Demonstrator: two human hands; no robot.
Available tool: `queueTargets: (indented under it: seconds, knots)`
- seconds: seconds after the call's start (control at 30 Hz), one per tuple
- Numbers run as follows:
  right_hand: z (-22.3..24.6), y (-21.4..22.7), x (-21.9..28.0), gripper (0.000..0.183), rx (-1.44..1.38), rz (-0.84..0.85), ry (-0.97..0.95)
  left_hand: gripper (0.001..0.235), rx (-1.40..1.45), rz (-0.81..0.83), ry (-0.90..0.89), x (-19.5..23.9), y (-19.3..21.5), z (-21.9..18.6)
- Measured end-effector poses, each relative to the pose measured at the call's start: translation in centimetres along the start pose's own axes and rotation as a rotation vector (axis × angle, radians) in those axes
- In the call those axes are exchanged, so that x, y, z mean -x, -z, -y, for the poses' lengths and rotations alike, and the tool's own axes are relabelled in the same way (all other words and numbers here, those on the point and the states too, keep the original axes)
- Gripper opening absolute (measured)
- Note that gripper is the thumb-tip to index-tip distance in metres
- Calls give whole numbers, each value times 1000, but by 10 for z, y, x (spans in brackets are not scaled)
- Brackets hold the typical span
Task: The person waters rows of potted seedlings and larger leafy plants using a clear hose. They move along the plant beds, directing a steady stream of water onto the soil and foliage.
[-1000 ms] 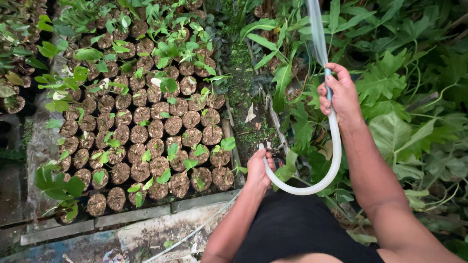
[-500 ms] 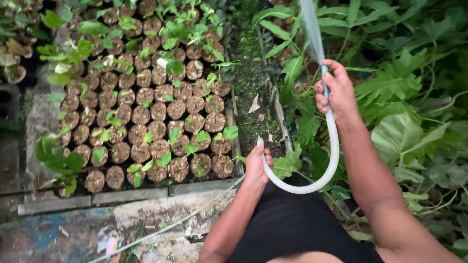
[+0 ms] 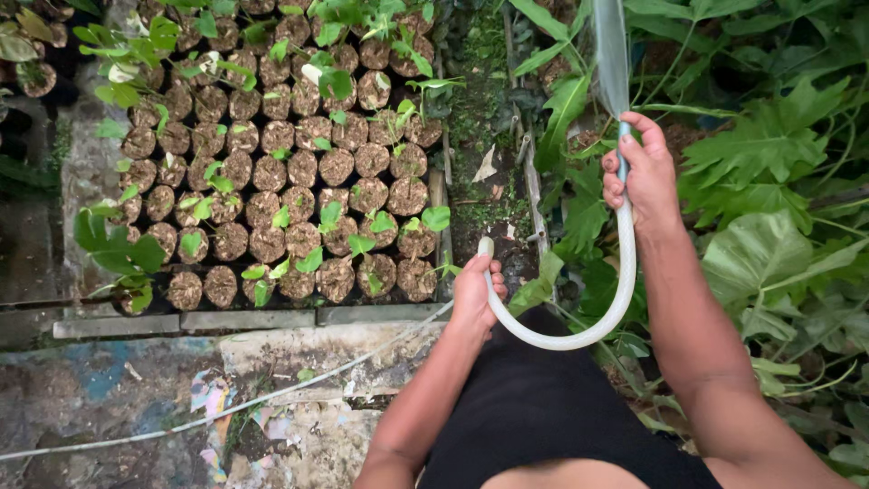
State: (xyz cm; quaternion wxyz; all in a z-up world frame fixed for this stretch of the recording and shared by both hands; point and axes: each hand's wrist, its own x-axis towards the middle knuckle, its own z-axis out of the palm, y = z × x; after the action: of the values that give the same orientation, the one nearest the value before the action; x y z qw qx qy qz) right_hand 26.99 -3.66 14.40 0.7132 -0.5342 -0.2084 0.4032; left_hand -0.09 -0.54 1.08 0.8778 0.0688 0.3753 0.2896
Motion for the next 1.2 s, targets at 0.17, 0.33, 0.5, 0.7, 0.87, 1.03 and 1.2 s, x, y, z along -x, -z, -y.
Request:
queueTargets:
  seconds: [0.17,0.33,0.5,0.7,0.87,1.03,1.2]
  knots:
    - [2,8,7,28,-11,15,-42,7,-1,-2,-18,8,-4,9]
    - [-3,22,10,27,-19,20,-47,7,20,16,-59,6,3,25]
    - [-16,48,7,23,-20,63,-84,5,69,16,-97,3,7,46]
    - [-8,83,-11,21,-25,64,-98,9,106,-81,-170,19,-6,74]
    - [-2,89,-9,20,-103,159,-75,8,118,-105,-186,33,-13,87]
    - [-8,71,11,19,7,85,-112,8,82,-108,-136,38,-4,84]
    - [-14,46,35,23,-50,64,-112,7,51,-71,-49,34,8,63]
